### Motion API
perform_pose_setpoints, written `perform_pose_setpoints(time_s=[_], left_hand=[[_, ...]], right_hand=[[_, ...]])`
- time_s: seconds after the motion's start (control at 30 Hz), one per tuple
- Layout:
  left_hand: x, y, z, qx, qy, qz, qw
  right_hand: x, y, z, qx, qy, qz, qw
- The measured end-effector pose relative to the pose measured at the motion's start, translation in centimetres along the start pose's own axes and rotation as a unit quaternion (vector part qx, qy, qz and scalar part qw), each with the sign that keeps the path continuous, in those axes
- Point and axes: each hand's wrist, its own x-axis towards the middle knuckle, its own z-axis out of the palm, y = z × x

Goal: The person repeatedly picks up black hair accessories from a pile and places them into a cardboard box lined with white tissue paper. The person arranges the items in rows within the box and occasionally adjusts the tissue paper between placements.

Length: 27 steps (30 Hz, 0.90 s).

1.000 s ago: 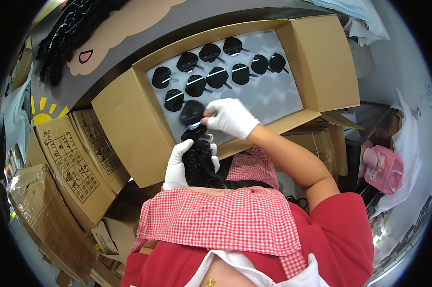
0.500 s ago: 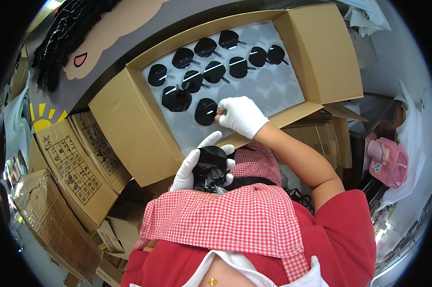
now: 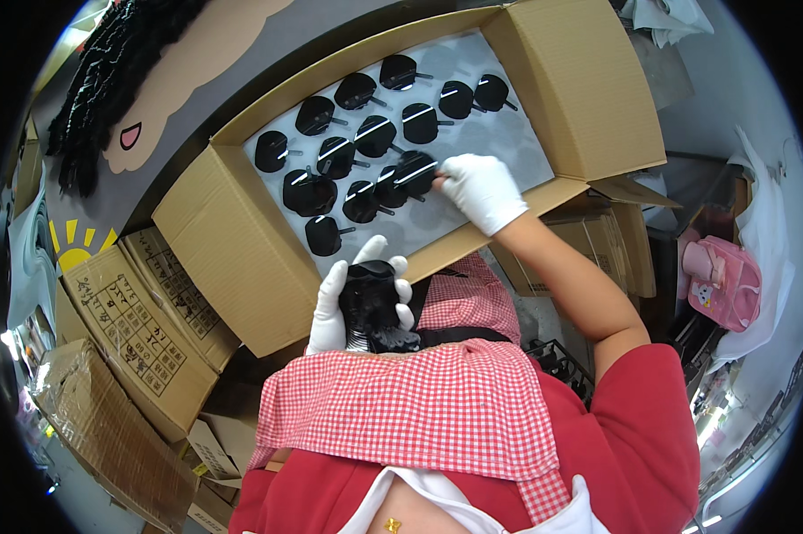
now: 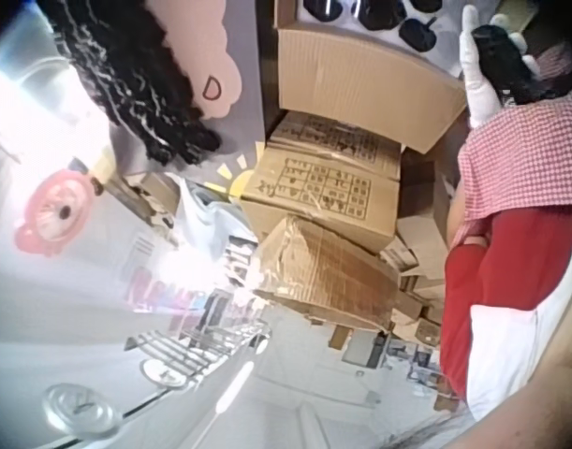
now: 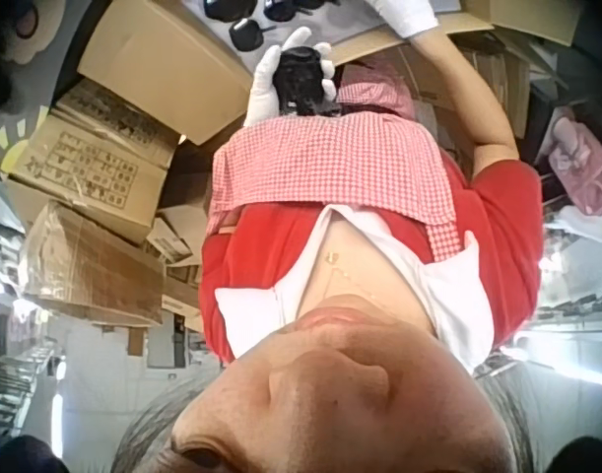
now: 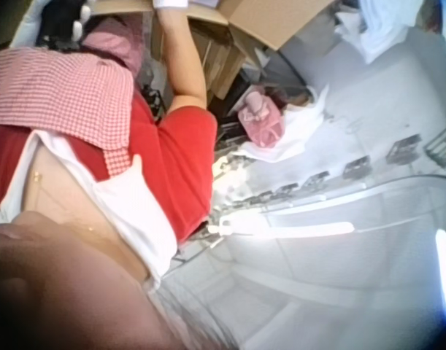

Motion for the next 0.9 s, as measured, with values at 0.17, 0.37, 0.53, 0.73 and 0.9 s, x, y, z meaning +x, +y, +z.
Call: perform_pose_setpoints(time_s=[0.17,0.37,0.53,0.73,0.9], left_hand=[[1.8,1.5,-0.1,0.008,0.032,0.041,0.999],[4.4,2.4,0.6,0.02,0.066,0.017,0.997],[7.8,2.3,-0.1,0.031,0.053,-0.025,0.998],[6.9,0.9,1.1,0.105,0.115,0.062,0.986],[3.5,1.5,0.8,0.053,0.063,0.065,0.994]], right_hand=[[-0.3,5.4,-2.4,-0.009,0.064,0.049,0.997],[-0.2,8.2,-5.7,-0.174,0.059,0.11,0.977],[1.4,6.9,-5.8,-0.163,0.061,0.04,0.984],[7.6,-4.0,0.1,-0.023,-0.031,-0.306,0.951],[11.8,-10.4,3.8,-0.137,-0.107,-0.404,0.898]])
